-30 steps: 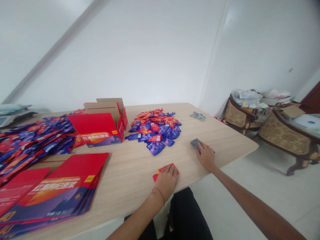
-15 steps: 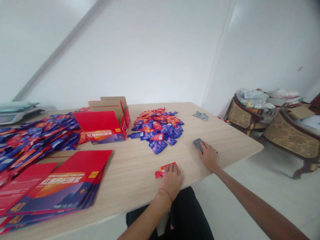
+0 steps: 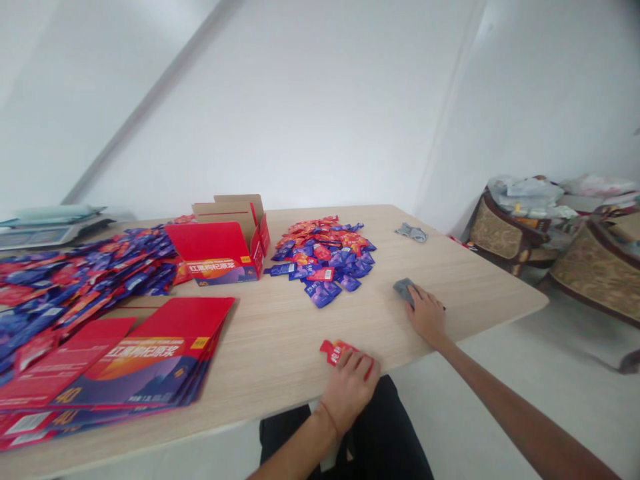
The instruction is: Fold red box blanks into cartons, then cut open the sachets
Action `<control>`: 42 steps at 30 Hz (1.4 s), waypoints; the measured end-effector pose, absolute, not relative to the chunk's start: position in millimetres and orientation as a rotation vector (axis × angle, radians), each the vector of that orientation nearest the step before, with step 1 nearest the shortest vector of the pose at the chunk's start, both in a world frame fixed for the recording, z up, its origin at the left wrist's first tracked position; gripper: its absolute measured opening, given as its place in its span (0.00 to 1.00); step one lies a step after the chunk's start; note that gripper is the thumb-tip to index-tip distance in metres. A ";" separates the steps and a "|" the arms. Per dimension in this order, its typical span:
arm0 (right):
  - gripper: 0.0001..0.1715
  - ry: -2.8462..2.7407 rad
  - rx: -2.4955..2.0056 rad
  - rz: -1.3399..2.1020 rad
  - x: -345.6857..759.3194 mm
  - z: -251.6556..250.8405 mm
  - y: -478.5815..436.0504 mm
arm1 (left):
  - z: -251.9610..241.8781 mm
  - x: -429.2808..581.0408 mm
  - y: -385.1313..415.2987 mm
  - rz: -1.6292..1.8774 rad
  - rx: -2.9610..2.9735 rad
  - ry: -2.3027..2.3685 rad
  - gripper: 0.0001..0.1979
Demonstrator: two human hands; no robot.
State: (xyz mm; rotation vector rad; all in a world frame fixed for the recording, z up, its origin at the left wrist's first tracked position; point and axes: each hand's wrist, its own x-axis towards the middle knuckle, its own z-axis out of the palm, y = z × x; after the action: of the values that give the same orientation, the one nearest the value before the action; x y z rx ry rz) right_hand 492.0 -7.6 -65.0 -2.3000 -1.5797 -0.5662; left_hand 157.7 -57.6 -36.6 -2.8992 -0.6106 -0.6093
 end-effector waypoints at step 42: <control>0.38 -1.667 -2.422 -0.652 489.1 -72.1 -0.7 | -31.5 126.0 -26.8 -0.944 -2.700 -0.398 0.10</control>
State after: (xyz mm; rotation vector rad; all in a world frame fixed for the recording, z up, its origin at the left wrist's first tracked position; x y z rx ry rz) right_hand 489.1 -0.7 -72.1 -2.4218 -1.6669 -0.6525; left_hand 126.0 -26.8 -31.5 -2.7004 -0.3983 -0.9439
